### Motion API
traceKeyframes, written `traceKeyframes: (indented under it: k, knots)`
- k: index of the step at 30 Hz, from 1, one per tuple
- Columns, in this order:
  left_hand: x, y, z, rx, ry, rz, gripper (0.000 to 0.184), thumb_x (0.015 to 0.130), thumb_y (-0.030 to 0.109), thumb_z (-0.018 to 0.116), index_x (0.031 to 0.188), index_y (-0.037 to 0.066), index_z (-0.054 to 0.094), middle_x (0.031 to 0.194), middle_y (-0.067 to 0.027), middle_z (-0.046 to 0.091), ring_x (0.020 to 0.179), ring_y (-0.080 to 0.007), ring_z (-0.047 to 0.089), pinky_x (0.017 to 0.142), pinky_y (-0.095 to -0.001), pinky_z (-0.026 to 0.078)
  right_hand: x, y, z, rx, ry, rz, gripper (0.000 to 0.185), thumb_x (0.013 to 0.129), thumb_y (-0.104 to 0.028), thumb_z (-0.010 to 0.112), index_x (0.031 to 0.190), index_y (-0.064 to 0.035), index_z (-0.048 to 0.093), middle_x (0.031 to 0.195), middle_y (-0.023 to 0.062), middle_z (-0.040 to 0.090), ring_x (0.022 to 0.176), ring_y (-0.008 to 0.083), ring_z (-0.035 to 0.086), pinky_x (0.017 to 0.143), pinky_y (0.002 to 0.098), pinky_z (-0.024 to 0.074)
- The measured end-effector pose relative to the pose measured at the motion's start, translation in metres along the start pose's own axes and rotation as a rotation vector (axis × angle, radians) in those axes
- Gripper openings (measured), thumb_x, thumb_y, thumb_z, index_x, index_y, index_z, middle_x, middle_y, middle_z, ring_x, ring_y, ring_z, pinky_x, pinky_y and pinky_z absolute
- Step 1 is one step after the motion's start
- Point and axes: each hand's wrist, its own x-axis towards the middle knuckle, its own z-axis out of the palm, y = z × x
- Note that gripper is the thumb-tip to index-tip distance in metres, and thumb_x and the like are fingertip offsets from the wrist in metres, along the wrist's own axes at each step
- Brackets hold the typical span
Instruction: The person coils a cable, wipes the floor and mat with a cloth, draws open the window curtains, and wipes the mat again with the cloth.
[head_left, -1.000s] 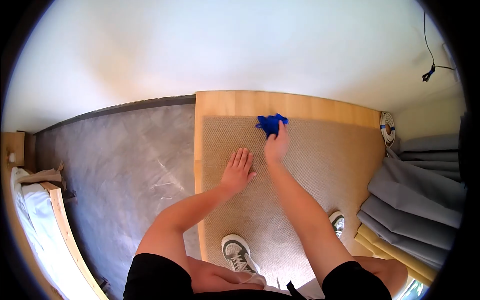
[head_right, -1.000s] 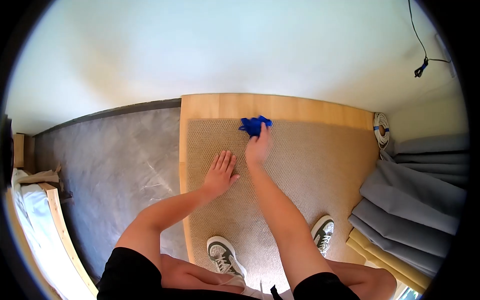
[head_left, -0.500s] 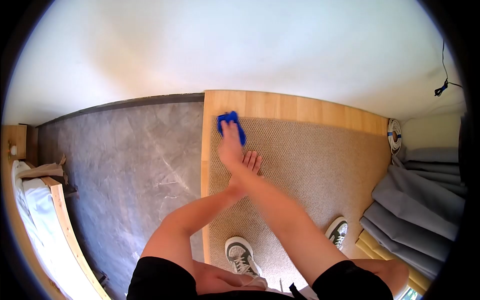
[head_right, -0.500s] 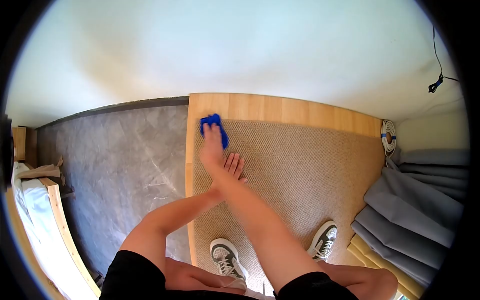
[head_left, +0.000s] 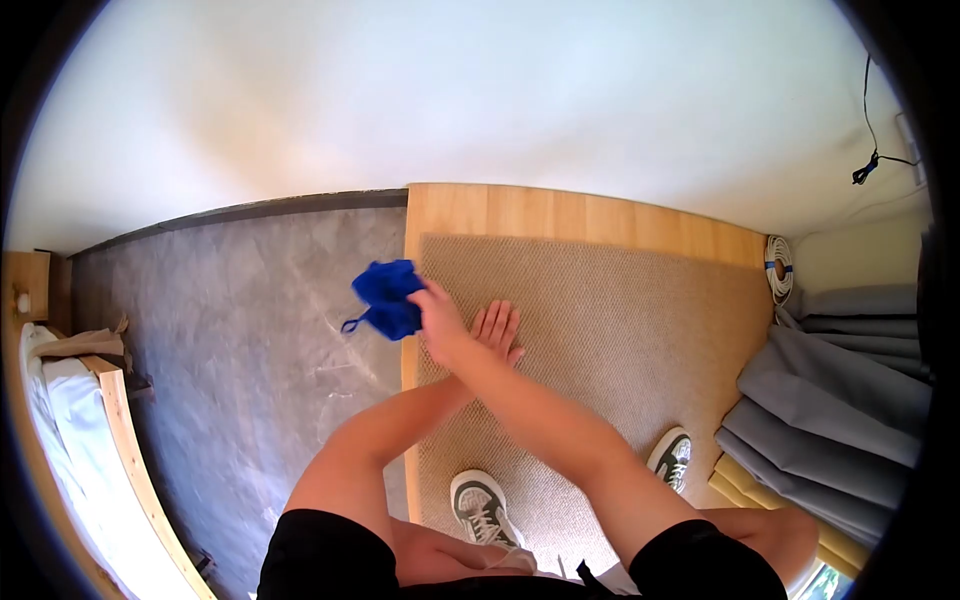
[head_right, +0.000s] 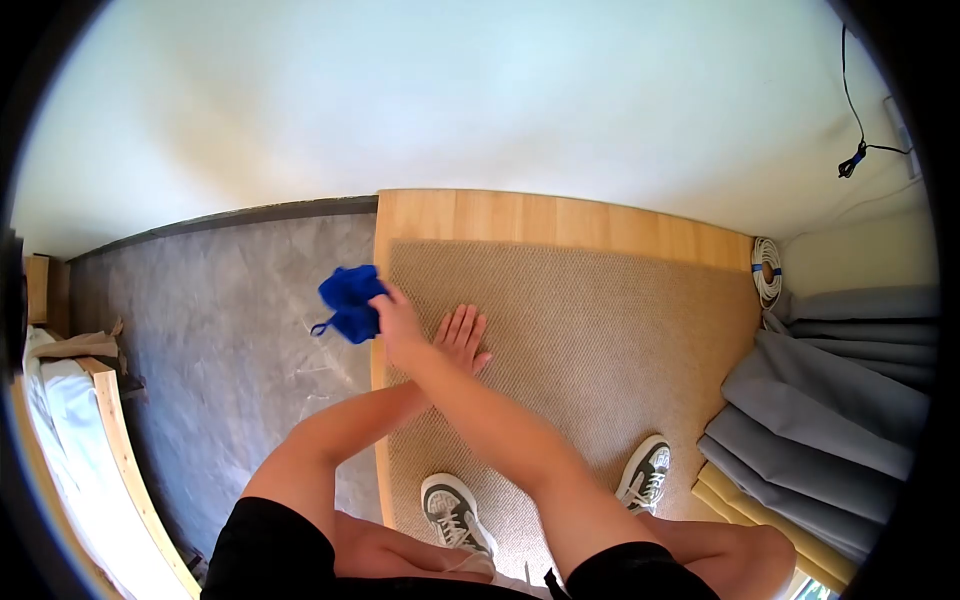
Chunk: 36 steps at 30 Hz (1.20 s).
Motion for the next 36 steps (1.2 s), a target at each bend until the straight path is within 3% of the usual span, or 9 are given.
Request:
traceKeyframes:
  k: [8,11,14,22,27,29,32,35,36]
  knots:
    - [-0.053,-0.022,-0.078,-0.102,-0.317,0.080,0.071,0.102,0.041,0.049,0.155,-0.003,0.032,0.165,-0.0226,0.023,0.154,-0.0361,0.019,0.126,-0.0473,0.016,-0.035,-0.052,-0.158,-0.404,0.464,-0.447,0.051,0.095,-0.013,0.056,0.145,-0.0033,0.052,0.130,0.0155,0.064,0.118,0.0263,0.060,0.105,0.0354,0.0445]
    - [-0.071,-0.038,-0.092,-0.130,-0.330,0.081,0.070,0.099,0.037,0.054,0.153,-0.003,0.034,0.162,-0.0242,0.029,0.152,-0.0386,0.024,0.125,-0.0494,0.018,-0.033,-0.029,-0.196,-0.971,0.648,-0.612,0.042,0.098,-0.010,0.051,0.138,0.0009,0.055,0.146,0.0303,0.051,0.138,0.0440,0.046,0.117,0.0462,0.0345]
    - [-0.080,-0.036,-0.080,-0.043,-0.255,0.061,0.067,0.099,0.034,0.055,0.151,-0.004,0.037,0.160,-0.0251,0.033,0.151,-0.0395,0.026,0.125,-0.0497,0.020,-0.021,0.013,-0.188,-1.372,0.791,-0.518,0.035,0.095,-0.009,0.054,0.129,-0.0003,0.060,0.148,0.0342,0.045,0.141,0.0475,0.041,0.120,0.0476,0.0303]
    - [-0.104,-0.008,-0.040,-0.088,-0.037,-0.122,0.065,0.097,0.028,0.057,0.150,-0.005,0.040,0.158,-0.0239,0.037,0.150,-0.0385,0.030,0.123,-0.0511,0.023,0.000,0.066,-0.086,-1.099,0.508,-0.623,0.029,0.095,-0.005,0.053,0.123,0.0000,0.059,0.151,0.0334,0.042,0.143,0.0481,0.036,0.121,0.0503,0.0266]
    - [-0.113,0.005,-0.038,-0.209,-0.062,-0.205,0.070,0.095,0.029,0.059,0.152,-0.005,0.036,0.159,-0.0237,0.035,0.150,-0.0393,0.029,0.124,-0.0498,0.021,0.025,0.100,-0.014,-0.903,0.255,-0.651,0.026,0.097,-0.010,0.057,0.122,-0.0021,0.060,0.137,0.0251,0.056,0.135,0.0383,0.049,0.114,0.0432,0.0365]
    - [-0.115,0.005,-0.025,-0.117,0.026,-0.186,0.072,0.094,0.029,0.059,0.153,-0.004,0.035,0.160,-0.0227,0.035,0.150,-0.0387,0.030,0.125,-0.0493,0.021,0.017,0.085,0.005,-0.493,-0.048,-0.115,0.031,0.099,-0.015,0.057,0.127,-0.0034,0.059,0.127,0.0165,0.062,0.125,0.0279,0.054,0.107,0.0372,0.0411]
    - [-0.113,-0.006,-0.015,-0.089,-0.069,-0.206,0.079,0.095,0.039,0.055,0.158,-0.001,0.027,0.165,-0.0238,0.022,0.152,-0.0412,0.024,0.126,-0.0508,0.015,0.010,0.087,0.011,-0.187,-0.048,-0.069,0.035,0.100,-0.019,0.056,0.132,-0.0045,0.058,0.123,0.0094,0.064,0.114,0.0200,0.057,0.101,0.0338,0.0452]
    - [-0.111,-0.011,-0.025,-0.465,0.033,-0.270,0.072,0.095,0.036,0.058,0.155,0.003,0.036,0.161,-0.0247,0.033,0.149,-0.0394,0.032,0.123,-0.0478,0.024,-0.016,0.052,-0.007,0.375,-0.161,0.194,0.038,0.104,-0.028,0.051,0.134,-0.0059,0.058,0.128,0.0106,0.067,0.118,0.0253,0.063,0.104,0.0432,0.0501]
    - [-0.096,-0.012,-0.050,-0.572,-0.081,-0.395,0.062,0.096,0.033,0.061,0.148,0.003,0.043,0.153,-0.0211,0.044,0.142,-0.0359,0.041,0.119,-0.0442,0.030,-0.048,0.012,-0.006,0.402,-0.213,0.201,0.039,0.105,-0.031,0.050,0.133,-0.0051,0.058,0.127,0.0107,0.068,0.120,0.0252,0.064,0.105,0.0437,0.0497]
